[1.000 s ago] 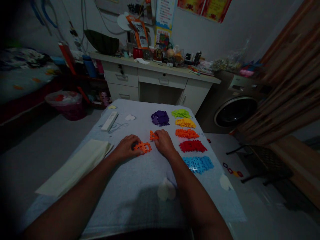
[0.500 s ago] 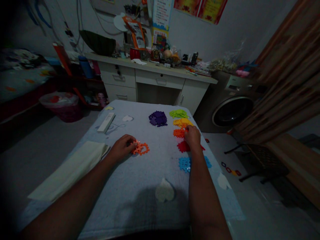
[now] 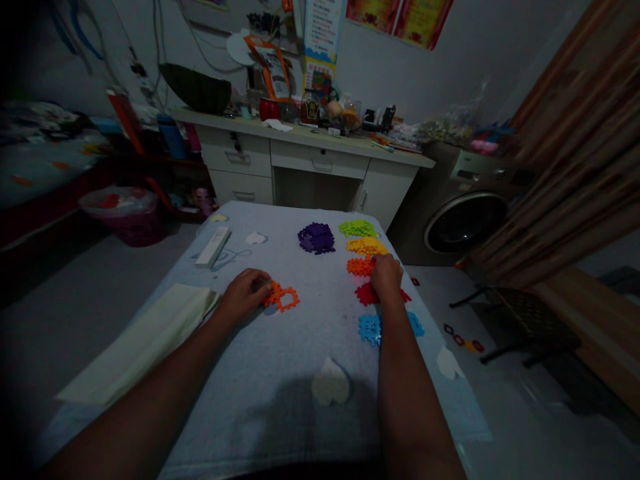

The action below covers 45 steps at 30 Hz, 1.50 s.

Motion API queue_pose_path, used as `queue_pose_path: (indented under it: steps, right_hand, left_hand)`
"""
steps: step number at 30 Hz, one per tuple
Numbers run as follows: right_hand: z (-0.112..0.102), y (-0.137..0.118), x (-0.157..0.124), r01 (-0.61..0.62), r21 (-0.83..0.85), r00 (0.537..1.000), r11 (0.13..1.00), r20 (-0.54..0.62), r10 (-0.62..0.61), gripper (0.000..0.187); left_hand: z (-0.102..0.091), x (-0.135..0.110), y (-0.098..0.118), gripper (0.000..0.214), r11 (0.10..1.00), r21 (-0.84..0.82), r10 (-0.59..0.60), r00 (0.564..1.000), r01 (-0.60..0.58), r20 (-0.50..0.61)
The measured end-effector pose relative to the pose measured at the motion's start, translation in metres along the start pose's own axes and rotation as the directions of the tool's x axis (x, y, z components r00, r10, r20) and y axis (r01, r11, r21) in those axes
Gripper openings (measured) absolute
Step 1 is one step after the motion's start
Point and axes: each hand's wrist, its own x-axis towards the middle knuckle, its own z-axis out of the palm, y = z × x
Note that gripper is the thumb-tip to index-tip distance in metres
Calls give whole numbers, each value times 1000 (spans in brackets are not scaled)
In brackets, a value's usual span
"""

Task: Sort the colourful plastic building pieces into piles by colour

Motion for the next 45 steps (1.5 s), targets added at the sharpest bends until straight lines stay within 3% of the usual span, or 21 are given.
queue_pose_path:
  steps: [5,8,10,12,14,15,19,24,28,34,39,42,45]
  right_hand:
    - [-11,-14,-2,18,62,999,998,-44,-15,34]
    - [-12,-39,-9,181,184,984,966,-37,-177,30]
    - [-9,-62,-20,353,304,928,885,3,-371,27]
    - [-2,-87,-36,487,428,823,762,67,-564,26]
    - [4,-109,-53,554,508,717,660,111,-688,33]
    - [6,-118,-61,566,525,688,635,124,-715,41]
    - [9,-136,-80,565,553,647,612,164,-745,67]
    - [9,-137,-79,578,554,618,599,183,-765,53]
    - [8,-133,-74,604,510,628,613,170,-759,48]
    - [6,-116,-58,616,380,684,690,177,-708,35]
    - [-7,-83,-28,517,312,815,797,107,-570,35]
    - [-20,-45,-4,430,276,886,859,53,-460,34]
    - [-30,0,19,299,230,941,926,87,-326,34]
  left_hand:
    - [-1,0,1,20,1000,-4,2,1000,-2,-3]
    - [-2,0,0,18,1000,9,-19,999,19,-39]
    - [-2,0,0,18,999,15,-36,997,37,-64]
    - [-2,0,-1,18,998,15,-52,996,53,-75]
    - [-2,0,-1,20,998,13,-60,996,61,-72]
    - [-2,0,-1,21,998,13,-59,996,60,-68]
    - [-3,-1,-1,23,999,29,-42,997,43,-60]
    - [-1,-1,-2,22,997,47,-51,997,54,-62]
    - [0,0,-3,19,996,54,-63,997,65,-40]
    - [0,0,-1,16,995,82,-62,998,61,3]
    - [-2,0,2,16,995,84,-65,997,62,35]
    - [-1,0,0,17,995,70,-68,997,65,38]
    - [0,0,-3,17,996,64,-63,997,61,36]
